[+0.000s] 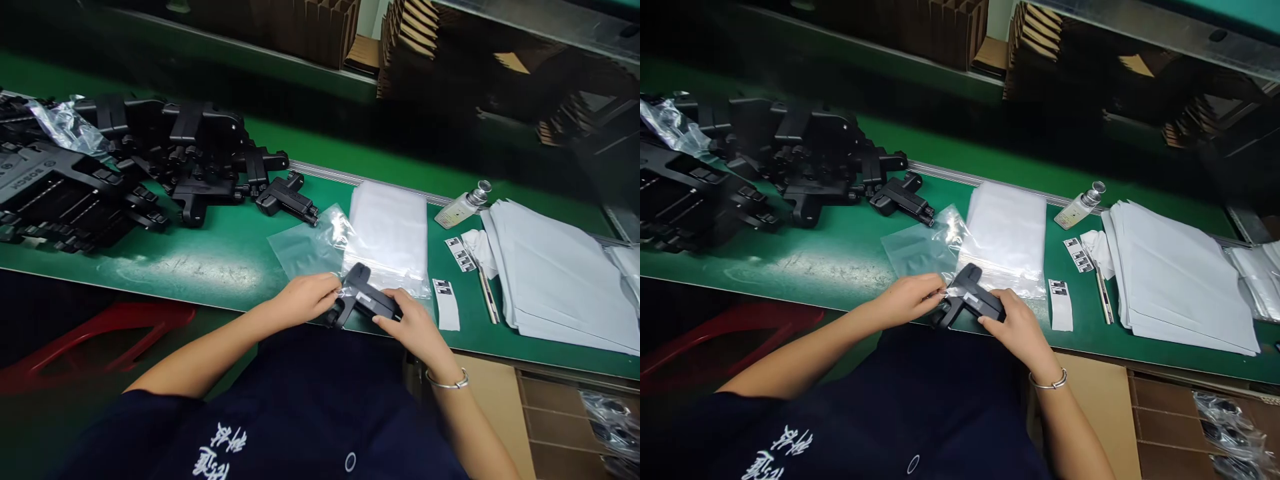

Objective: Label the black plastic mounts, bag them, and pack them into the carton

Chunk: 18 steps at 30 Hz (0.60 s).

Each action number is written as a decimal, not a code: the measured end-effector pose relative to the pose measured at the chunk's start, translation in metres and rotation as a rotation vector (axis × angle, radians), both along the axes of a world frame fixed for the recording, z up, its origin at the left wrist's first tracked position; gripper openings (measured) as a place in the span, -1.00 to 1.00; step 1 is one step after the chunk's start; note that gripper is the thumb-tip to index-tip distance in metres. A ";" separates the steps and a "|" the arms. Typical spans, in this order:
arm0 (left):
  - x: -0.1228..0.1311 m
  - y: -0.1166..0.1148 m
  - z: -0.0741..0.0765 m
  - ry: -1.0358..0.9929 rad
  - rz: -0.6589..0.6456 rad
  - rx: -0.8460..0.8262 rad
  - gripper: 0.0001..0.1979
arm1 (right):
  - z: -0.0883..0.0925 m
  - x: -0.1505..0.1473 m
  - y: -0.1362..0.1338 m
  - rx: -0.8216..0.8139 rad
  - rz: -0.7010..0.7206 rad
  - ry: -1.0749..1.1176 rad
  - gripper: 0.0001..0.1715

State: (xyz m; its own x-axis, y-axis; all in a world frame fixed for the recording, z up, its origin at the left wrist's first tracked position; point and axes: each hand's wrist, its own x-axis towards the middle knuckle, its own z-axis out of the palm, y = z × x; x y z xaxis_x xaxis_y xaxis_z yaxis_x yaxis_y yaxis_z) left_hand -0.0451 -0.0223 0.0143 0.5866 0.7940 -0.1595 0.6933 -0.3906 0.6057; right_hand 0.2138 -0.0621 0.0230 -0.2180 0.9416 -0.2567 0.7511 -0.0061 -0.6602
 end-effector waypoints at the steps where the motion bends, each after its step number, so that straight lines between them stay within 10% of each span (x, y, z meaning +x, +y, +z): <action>1: 0.000 -0.002 0.001 0.021 -0.020 0.006 -0.80 | -0.003 0.000 -0.001 0.025 -0.073 0.002 -0.58; 5: -0.003 -0.003 0.004 0.111 -0.017 -0.001 -0.77 | -0.013 -0.002 -0.007 0.157 -0.276 0.012 -0.58; 12: 0.039 -0.001 0.012 0.053 -0.078 0.232 -0.63 | -0.029 -0.017 -0.012 0.386 -0.226 -0.087 -0.58; 18: 0.086 -0.009 0.006 -0.122 -0.419 0.644 -0.75 | -0.031 -0.019 -0.008 0.416 -0.202 0.060 -0.66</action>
